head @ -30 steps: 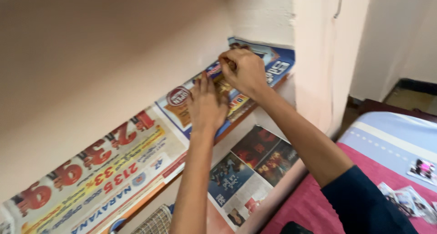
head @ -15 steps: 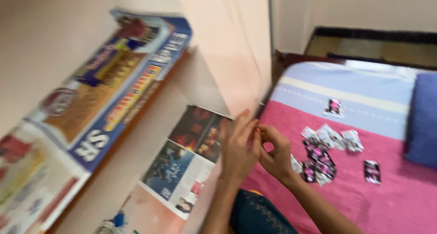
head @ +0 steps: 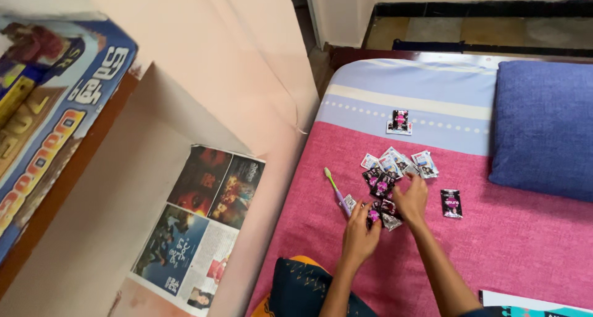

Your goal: The person smooths a newspaper on a wall shelf, then picks up small packets from a nearby bed and places them on the shelf. The person continues to arrange the packets and smooth the newspaper.

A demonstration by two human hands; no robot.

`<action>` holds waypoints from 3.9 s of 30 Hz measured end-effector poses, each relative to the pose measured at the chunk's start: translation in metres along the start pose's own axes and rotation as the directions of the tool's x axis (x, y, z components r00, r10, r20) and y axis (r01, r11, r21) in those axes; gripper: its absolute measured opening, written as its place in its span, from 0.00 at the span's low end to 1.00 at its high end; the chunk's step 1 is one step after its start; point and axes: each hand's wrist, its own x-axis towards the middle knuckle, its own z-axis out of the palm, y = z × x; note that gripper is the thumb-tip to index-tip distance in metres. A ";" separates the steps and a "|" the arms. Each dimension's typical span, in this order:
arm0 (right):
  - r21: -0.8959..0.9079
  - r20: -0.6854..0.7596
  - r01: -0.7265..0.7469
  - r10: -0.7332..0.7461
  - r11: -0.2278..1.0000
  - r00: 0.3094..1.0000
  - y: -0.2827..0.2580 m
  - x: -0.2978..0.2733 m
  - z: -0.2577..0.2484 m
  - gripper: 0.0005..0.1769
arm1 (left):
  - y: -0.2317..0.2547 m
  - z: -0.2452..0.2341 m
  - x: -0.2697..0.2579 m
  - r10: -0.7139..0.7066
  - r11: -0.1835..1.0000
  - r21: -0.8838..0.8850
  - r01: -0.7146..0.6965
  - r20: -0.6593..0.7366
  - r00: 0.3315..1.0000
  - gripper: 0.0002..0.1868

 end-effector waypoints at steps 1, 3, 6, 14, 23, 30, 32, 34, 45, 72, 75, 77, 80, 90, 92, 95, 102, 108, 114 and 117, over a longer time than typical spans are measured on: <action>0.026 -0.017 0.030 -0.030 0.999 0.999 0.008 0.013 0.005 0.30 | -0.001 0.002 -0.001 -0.020 1.000 -0.003 0.020 0.010 1.000 0.28; 0.021 -0.054 0.126 -0.124 0.992 0.991 0.018 0.028 0.011 0.31 | -0.007 0.008 0.001 -0.036 0.999 -0.025 0.036 0.013 0.999 0.27; -0.109 -0.085 0.311 -0.320 0.944 0.944 0.012 0.045 0.014 0.36 | -0.031 0.018 0.001 -0.012 0.993 -0.115 0.010 -0.017 1.000 0.25; -0.421 0.190 0.059 0.024 0.905 0.981 -0.029 0.057 0.001 0.40 | -0.064 0.041 0.006 -0.250 0.835 -0.486 0.257 0.081 0.965 0.22; 0.038 0.194 -0.207 0.196 0.978 0.961 -0.019 0.029 -0.012 0.22 | -0.069 0.037 0.002 -0.279 0.802 -0.527 0.280 0.084 0.957 0.22; 0.525 0.166 -0.329 0.285 0.785 0.944 -0.017 0.014 -0.029 0.11 | -0.064 0.031 0.002 -0.308 0.803 -0.527 0.280 0.035 0.951 0.26; 0.600 0.138 -0.316 0.295 0.735 0.946 -0.020 0.012 -0.036 0.09 | -0.060 0.029 0.002 -0.329 0.794 -0.525 0.306 0.051 0.943 0.28; 0.642 0.097 -0.212 0.196 0.737 0.976 -0.023 0.005 -0.042 0.09 | -0.053 0.028 0.002 -0.284 0.784 -0.564 0.259 0.045 0.958 0.28; 0.573 0.480 -0.380 0.078 0.727 0.874 -0.131 -0.087 -0.068 0.13 | 0.006 -0.023 -0.004 -0.185 0.248 -0.934 0.258 0.216 0.959 0.17; 0.861 0.260 0.075 -0.563 0.502 0.784 -0.321 -0.232 -0.082 0.12 | 0.091 -0.236 -0.103 -0.281 0.156 -0.921 -0.357 -0.388 0.878 0.23; 0.792 0.239 0.170 -0.554 0.587 0.797 -0.327 -0.242 -0.077 0.10 | 0.084 -0.261 -0.123 -0.363 0.169 -0.903 -0.396 -0.431 0.826 0.22; 0.857 0.341 0.027 -0.606 0.514 0.719 -0.340 -0.251 -0.080 0.14 | 0.078 -0.273 -0.133 -0.354 0.181 -0.886 -0.427 -0.464 0.812 0.20; 0.754 0.381 0.176 -0.639 0.633 0.668 -0.371 -0.279 -0.088 0.17 | 0.075 -0.281 -0.142 -0.415 0.073 -0.890 -0.451 -0.438 0.797 0.20; 0.460 -0.052 0.709 -0.781 0.535 0.622 -0.414 -0.344 -0.075 0.34 | 0.072 -0.310 -0.174 -0.230 0.116 -0.878 -0.464 -0.478 0.848 0.25; 0.450 -0.096 0.732 -0.787 0.512 0.609 -0.416 -0.353 -0.067 0.37 | 0.067 -0.316 -0.175 -0.268 0.139 -0.882 -0.451 -0.472 0.840 0.25; 0.281 -0.232 0.864 -0.843 0.419 0.484 -0.419 -0.359 -0.058 0.38 | 0.057 -0.324 -0.181 -0.307 0.100 -0.935 -0.340 -0.354 0.884 0.26; 0.524 0.109 0.770 -0.926 0.363 0.362 -0.418 -0.352 -0.058 0.43 | 0.040 -0.331 -0.181 -0.424 0.051 -0.956 -0.287 -0.281 0.861 0.24; 0.572 0.169 0.819 -0.983 0.035 -0.076 -0.438 -0.307 -0.103 0.64 | 0.030 -0.343 -0.194 -0.260 0.200 -0.952 -0.234 -0.281 0.924 0.20; 0.435 0.223 0.897 -0.956 -0.080 -0.193 -0.458 -0.305 -0.104 0.65 | 0.043 -0.345 -0.204 -0.319 0.375 -0.925 -0.061 -0.190 0.929 0.26; 0.481 0.302 0.876 -0.931 -0.037 -0.205 -0.460 -0.307 -0.106 0.55 | 0.043 -0.345 -0.208 -0.199 0.397 -0.908 -0.133 -0.227 0.953 0.26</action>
